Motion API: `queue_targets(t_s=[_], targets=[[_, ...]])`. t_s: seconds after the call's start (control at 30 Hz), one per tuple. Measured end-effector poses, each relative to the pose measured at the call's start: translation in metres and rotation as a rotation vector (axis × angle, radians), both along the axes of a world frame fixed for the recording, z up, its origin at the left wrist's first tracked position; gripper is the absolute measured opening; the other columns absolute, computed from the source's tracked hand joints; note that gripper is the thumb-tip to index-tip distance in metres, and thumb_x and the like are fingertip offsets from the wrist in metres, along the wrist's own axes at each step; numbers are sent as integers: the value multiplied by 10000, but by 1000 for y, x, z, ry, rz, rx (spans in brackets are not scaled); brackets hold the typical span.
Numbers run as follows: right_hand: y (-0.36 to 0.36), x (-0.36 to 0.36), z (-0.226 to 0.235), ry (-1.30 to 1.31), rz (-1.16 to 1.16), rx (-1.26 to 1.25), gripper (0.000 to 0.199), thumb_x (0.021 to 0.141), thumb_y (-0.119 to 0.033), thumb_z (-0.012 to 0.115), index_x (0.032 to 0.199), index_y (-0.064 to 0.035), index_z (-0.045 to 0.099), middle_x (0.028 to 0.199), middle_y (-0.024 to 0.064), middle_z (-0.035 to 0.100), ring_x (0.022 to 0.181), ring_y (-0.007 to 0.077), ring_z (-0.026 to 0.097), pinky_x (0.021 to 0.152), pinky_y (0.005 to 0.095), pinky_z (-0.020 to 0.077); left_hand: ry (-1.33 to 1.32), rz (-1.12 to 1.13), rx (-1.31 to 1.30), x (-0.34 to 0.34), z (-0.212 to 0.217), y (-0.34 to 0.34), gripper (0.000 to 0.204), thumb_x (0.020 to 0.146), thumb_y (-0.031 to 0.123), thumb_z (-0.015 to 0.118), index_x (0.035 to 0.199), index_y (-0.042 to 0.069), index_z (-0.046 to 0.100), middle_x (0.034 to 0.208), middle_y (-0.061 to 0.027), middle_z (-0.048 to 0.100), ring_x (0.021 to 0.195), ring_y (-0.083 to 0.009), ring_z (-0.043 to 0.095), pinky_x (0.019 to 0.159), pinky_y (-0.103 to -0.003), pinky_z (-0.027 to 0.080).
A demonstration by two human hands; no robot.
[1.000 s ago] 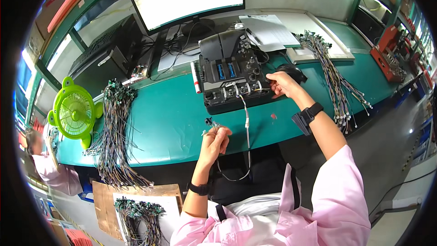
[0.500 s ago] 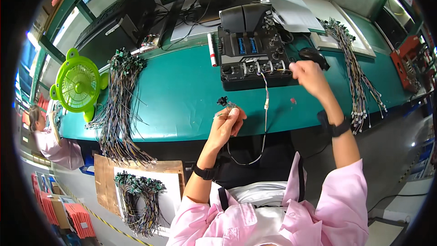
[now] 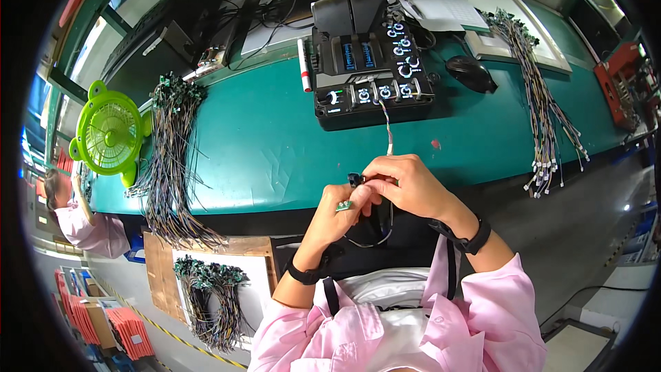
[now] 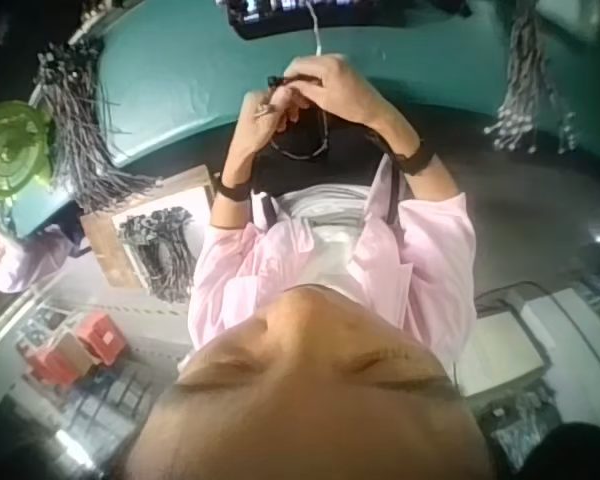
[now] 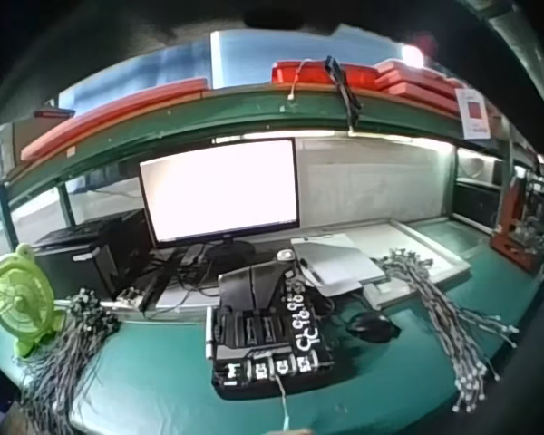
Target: Assembling and testing electronic wire harnesses at a factory workstation.
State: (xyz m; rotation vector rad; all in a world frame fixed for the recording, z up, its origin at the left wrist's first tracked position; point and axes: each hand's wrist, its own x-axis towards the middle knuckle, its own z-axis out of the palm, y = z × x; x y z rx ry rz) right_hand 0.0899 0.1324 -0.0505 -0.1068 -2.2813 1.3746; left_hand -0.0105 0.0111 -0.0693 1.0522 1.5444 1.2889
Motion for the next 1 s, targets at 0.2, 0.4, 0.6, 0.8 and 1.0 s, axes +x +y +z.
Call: queue_targets(t_s=[0.2, 0.4, 0.6, 0.8, 1.0], targets=[[4, 6, -7, -86, -185, -131, 98, 743, -64, 544, 701, 17, 509, 554, 44, 511, 472, 75, 478, 416, 206, 359, 201, 449, 429, 20, -8, 17, 251, 802, 139, 434, 668, -45, 539, 878, -130, 534, 652, -112, 509, 487, -191, 375], [2, 4, -13, -91, -192, -401, 141, 744, -88, 554, 670, 11, 486, 510, 59, 471, 449, 71, 432, 404, 213, 332, 153, 263, 536, 14, -20, 14, 176, 780, 109, 459, 753, -43, 544, 1001, -162, 487, 813, -160, 504, 609, -236, 408], [-13, 1, -13, 7, -175, -289, 135, 758, -90, 545, 676, 0, 487, 535, 26, 499, 463, 60, 462, 403, 203, 354, -495, 469, 508, 18, -22, 16, 197, 784, 153, 496, 777, -40, 533, 878, -157, 530, 726, -176, 533, 624, -259, 430], [-15, 4, -11, 174, -206, 105, 104, 718, -60, 564, 672, -12, 483, 564, 69, 477, 473, 183, 495, 422, 267, 376, -681, 196, 203, 5, -13, 8, 223, 805, 186, 472, 729, -22, 500, 688, -91, 525, 541, -140, 516, 468, -216, 412], [-14, 9, -5, 169, -227, 257, 93, 707, -56, 556, 683, -22, 472, 614, 84, 456, 530, 251, 486, 458, 312, 376, -347, 245, 171, 13, -14, 1, 187, 800, 166, 481, 722, -3, 492, 573, -43, 494, 473, -114, 485, 406, -205, 380]])
